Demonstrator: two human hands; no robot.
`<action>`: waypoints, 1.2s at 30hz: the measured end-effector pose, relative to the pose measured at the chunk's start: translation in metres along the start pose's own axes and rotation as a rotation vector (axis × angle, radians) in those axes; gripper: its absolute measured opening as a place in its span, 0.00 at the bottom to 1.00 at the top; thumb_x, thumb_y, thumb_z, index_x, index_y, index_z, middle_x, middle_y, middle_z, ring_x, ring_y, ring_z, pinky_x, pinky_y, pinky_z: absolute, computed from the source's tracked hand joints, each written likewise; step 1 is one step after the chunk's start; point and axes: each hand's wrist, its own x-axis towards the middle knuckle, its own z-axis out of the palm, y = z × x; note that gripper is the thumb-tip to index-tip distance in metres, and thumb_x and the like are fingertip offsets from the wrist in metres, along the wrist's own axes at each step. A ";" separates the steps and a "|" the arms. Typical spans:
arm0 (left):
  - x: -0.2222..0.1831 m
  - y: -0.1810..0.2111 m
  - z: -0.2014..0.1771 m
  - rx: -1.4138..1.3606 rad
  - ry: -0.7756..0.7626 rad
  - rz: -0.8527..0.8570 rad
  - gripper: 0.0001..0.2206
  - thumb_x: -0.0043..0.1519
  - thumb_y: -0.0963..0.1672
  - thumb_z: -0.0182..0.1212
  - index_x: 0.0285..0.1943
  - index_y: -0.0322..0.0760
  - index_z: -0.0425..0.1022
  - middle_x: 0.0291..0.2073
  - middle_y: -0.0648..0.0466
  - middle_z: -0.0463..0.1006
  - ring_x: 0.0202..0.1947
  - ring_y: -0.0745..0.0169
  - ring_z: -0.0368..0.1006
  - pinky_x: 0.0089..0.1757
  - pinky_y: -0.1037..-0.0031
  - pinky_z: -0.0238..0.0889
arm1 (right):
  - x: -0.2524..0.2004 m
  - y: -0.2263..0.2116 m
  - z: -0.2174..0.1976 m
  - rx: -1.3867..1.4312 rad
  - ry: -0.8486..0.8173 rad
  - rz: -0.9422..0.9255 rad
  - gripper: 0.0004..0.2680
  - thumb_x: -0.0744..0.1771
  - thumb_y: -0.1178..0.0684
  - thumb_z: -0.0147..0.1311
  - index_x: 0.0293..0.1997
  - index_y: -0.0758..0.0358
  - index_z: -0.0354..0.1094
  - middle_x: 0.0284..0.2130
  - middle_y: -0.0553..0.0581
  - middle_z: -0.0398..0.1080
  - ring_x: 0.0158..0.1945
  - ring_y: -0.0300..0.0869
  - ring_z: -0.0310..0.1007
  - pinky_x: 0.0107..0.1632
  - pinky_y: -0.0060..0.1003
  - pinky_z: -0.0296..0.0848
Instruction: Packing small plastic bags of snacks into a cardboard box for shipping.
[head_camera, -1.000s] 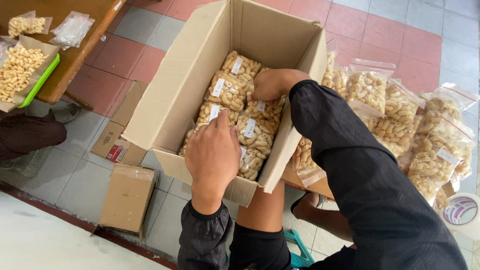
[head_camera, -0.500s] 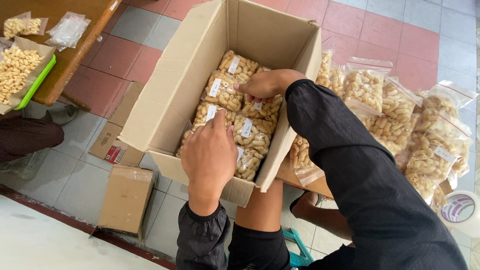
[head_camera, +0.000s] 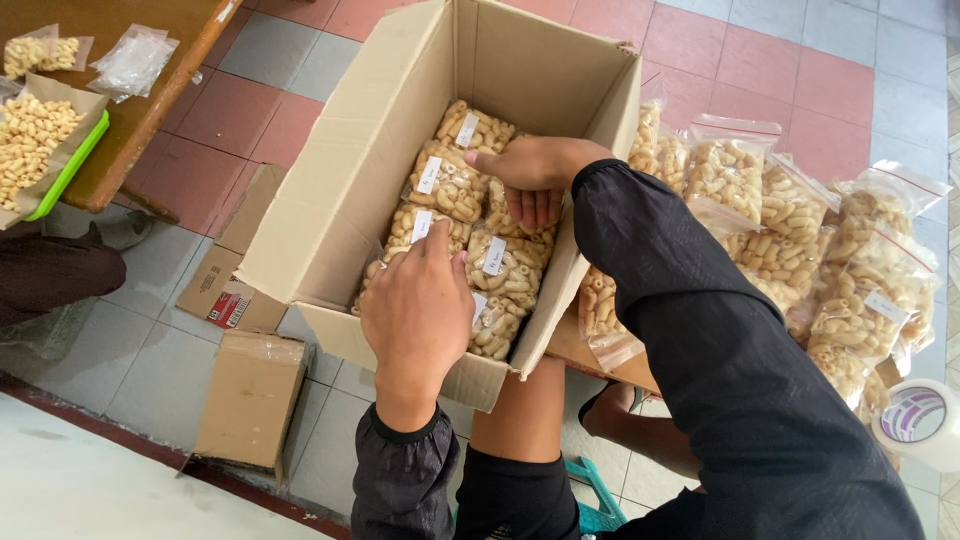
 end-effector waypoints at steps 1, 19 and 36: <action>0.000 -0.001 0.001 0.000 -0.001 -0.002 0.16 0.66 0.45 0.45 0.61 0.37 0.67 0.46 0.44 0.79 0.43 0.42 0.76 0.43 0.55 0.66 | 0.004 0.001 0.001 -0.001 -0.002 0.000 0.31 0.70 0.31 0.26 0.32 0.70 0.75 0.23 0.66 0.74 0.28 0.50 0.78 0.36 0.42 0.79; -0.001 -0.001 0.000 0.005 -0.033 -0.018 0.18 0.66 0.47 0.44 0.63 0.38 0.66 0.47 0.43 0.78 0.44 0.41 0.76 0.42 0.54 0.66 | 0.106 0.057 -0.011 -0.139 0.418 -0.214 0.23 0.71 0.38 0.33 0.32 0.65 0.74 0.25 0.64 0.72 0.33 0.54 0.77 0.36 0.47 0.76; 0.000 0.001 -0.002 0.047 -0.059 -0.009 0.18 0.64 0.46 0.49 0.61 0.38 0.67 0.45 0.44 0.79 0.43 0.40 0.76 0.42 0.51 0.67 | 0.098 0.045 -0.007 -0.369 0.366 -0.214 0.12 0.62 0.55 0.48 0.13 0.60 0.62 0.09 0.56 0.59 0.12 0.41 0.56 0.19 0.37 0.60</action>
